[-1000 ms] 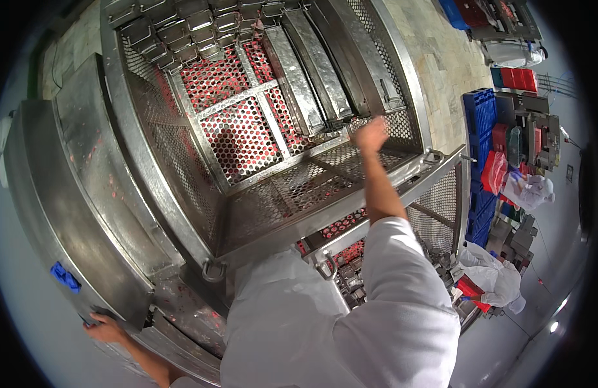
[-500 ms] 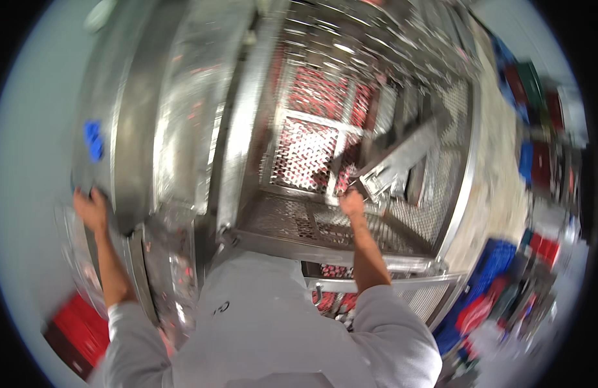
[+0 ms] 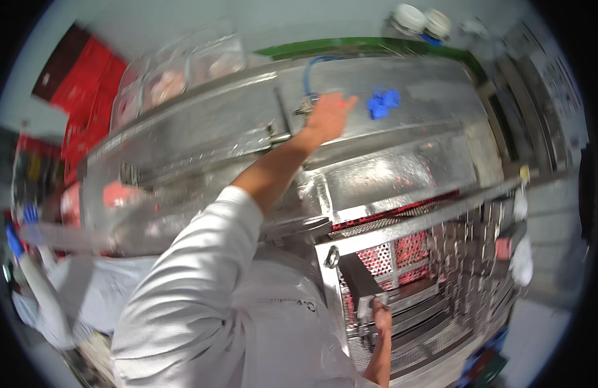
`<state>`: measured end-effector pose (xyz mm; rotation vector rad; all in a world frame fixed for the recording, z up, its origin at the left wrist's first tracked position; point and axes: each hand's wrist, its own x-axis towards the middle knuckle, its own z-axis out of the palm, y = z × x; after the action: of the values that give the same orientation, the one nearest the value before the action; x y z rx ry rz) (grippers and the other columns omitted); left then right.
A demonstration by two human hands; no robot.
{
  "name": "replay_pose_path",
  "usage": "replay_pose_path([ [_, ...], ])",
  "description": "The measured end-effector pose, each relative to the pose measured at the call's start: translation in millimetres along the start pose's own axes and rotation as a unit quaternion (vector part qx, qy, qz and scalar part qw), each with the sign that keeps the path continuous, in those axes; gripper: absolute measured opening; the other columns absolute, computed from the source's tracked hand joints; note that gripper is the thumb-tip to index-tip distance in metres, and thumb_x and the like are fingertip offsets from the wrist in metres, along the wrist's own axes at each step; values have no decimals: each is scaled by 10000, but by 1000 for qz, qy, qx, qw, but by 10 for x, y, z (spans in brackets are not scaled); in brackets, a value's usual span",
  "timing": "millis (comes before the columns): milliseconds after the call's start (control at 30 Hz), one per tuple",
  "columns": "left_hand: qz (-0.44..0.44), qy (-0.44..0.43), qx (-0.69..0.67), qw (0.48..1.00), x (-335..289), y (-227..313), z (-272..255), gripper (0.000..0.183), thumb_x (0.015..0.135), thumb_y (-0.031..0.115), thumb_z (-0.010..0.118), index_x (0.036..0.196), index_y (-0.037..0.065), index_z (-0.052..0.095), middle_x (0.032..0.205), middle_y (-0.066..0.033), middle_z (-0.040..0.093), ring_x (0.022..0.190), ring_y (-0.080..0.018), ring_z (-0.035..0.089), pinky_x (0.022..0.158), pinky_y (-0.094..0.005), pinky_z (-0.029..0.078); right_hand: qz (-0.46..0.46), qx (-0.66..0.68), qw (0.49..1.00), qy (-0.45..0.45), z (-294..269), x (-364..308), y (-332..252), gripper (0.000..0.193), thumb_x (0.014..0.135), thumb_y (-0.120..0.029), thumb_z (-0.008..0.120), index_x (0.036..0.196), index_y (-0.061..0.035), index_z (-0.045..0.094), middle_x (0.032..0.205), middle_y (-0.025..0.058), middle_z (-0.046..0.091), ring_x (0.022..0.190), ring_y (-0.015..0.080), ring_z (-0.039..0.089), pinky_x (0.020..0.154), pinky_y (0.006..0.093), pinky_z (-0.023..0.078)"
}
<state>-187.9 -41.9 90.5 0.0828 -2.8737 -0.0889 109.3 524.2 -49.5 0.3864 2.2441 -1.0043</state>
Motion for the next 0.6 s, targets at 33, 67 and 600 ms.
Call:
replay_pose_path([
  [33,-1,13,3,1000,-49,-50,27,652,829,155,609,1463,148,452,1119,-142,572,1050,-314,561,927,-457,417,60,19,995,-78,-41,-185,-590,426,966,-451,687,687,-142,596,587,-75,488,515,41,414,485,256,334],
  [67,10,23,6,1000,-79,-117,47,667,829,174,615,1470,141,437,1119,-134,569,1057,-308,556,935,-462,407,31,25,995,-87,18,-341,-1104,456,938,-472,723,724,-82,626,611,-62,521,530,55,413,490,277,326],
  [600,-23,-234,-944,230,-1491,308,-1562,646,1048,625,355,1192,72,655,1210,-79,674,1078,-137,616,921,-369,526,-690,-459,558,40,880,-2514,-6123,368,758,-152,812,527,-83,534,514,50,466,508,263,431,584,399,322],
])
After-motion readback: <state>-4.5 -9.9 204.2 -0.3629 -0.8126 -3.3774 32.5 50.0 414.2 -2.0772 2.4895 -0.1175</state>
